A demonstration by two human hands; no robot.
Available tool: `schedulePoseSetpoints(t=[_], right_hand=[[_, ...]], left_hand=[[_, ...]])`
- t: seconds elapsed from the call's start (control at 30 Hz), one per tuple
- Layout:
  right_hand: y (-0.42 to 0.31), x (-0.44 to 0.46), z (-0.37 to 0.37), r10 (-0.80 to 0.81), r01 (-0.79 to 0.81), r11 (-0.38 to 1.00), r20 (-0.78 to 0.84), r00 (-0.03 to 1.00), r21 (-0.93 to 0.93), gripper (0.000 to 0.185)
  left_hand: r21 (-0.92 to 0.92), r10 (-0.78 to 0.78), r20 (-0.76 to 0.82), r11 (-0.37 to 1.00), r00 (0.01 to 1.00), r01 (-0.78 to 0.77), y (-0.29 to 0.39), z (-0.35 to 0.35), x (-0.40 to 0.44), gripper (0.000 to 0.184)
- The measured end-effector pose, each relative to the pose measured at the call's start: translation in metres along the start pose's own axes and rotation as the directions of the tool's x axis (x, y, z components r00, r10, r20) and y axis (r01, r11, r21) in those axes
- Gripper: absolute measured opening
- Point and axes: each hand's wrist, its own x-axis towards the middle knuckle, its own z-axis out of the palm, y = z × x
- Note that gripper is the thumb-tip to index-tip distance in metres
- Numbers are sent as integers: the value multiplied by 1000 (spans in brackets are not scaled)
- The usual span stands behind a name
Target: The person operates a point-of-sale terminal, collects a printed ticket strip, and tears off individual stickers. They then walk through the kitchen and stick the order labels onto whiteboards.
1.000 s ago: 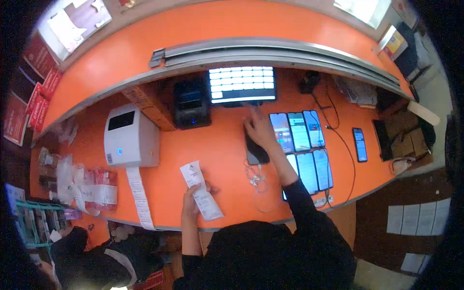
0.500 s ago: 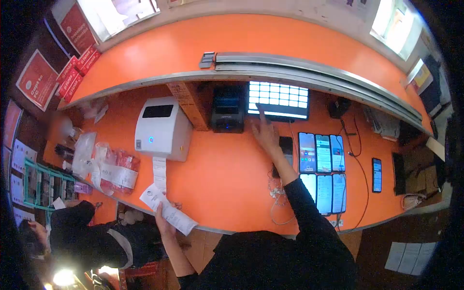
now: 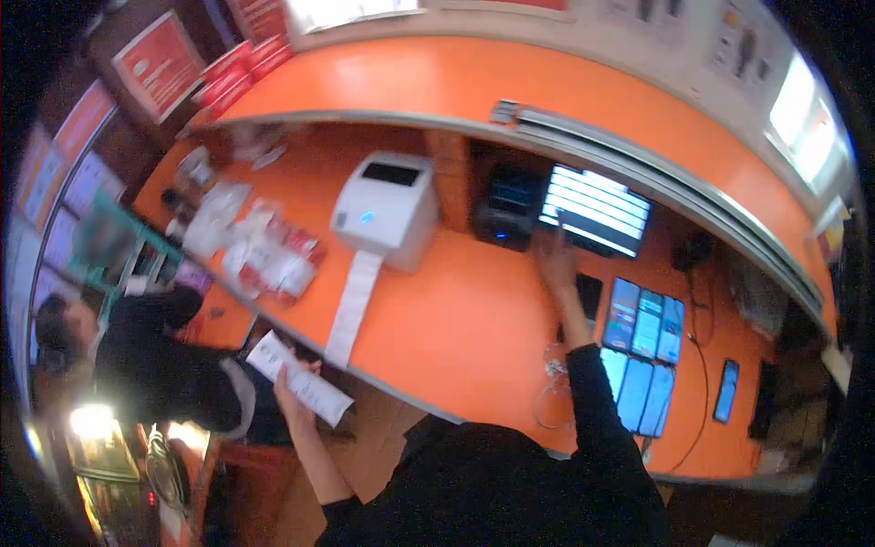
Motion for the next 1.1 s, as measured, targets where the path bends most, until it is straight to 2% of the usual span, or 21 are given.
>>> schedulePoseSetpoints(t=[0.07, 0.13, 0.27, 0.37, 0.43, 0.57, 0.77, 0.87, 0.93, 1.03, 1.1], right_hand=[[-2, -4, 0, -99, 97, 995, -82, 992, -30, 77], [-3, -3, 3, -147, 125, 978, -130, 981, -169, 78], [7, -3, 9, -240, 212, 961, -150, 959, -178, 78], [-2, -7, 4, -74, 67, 985, -36, 997, -161, 78], [1, -8, 5, -126, 114, 983, -78, 989, -144, 79], [6, -8, 10, -115, 100, 983, -91, 989, -156, 80], [1, -10, 20, -132, 102, 982, -192, 972, -160, 79], [2, -12, 24, -220, 155, 961, -290, 931, -230, 77], [-1, -13, 27, -148, 47, 948, -310, 939, -313, 76], [-3, -14, 29, -88, -28, 936, -310, 947, -351, 77], [-4, -16, 26, -106, -4, 939, -299, 948, -345, 78]], left_hand=[[-12, 36, -3, 999, 999, -36, 6, -2, -4, 45], [-37, 47, -25, 998, 999, -48, 8, -8, -3, 43], [-2, 67, -45, 998, 997, -67, 7, -20, -7, 40], [-18, 62, -42, 998, 997, -63, 5, -29, -10, 38], [-13, 74, -53, 997, 996, -75, 6, -29, -15, 37], [-17, 102, -82, 994, 991, -104, 9, -40, -19, 37], [-7, 100, -142, 995, 985, -102, 26, -58, -23, 36], [7, 88, -162, 996, 983, -88, 33, -69, -21, 36], [8, 90, -164, 996, 982, -90, 37, -74, -19, 36], [52, 66, -155, 997, 986, -58, 43, -79, -15, 36], [68, 51, -160, 997, 986, -41, 44, -78, -11, 36]])
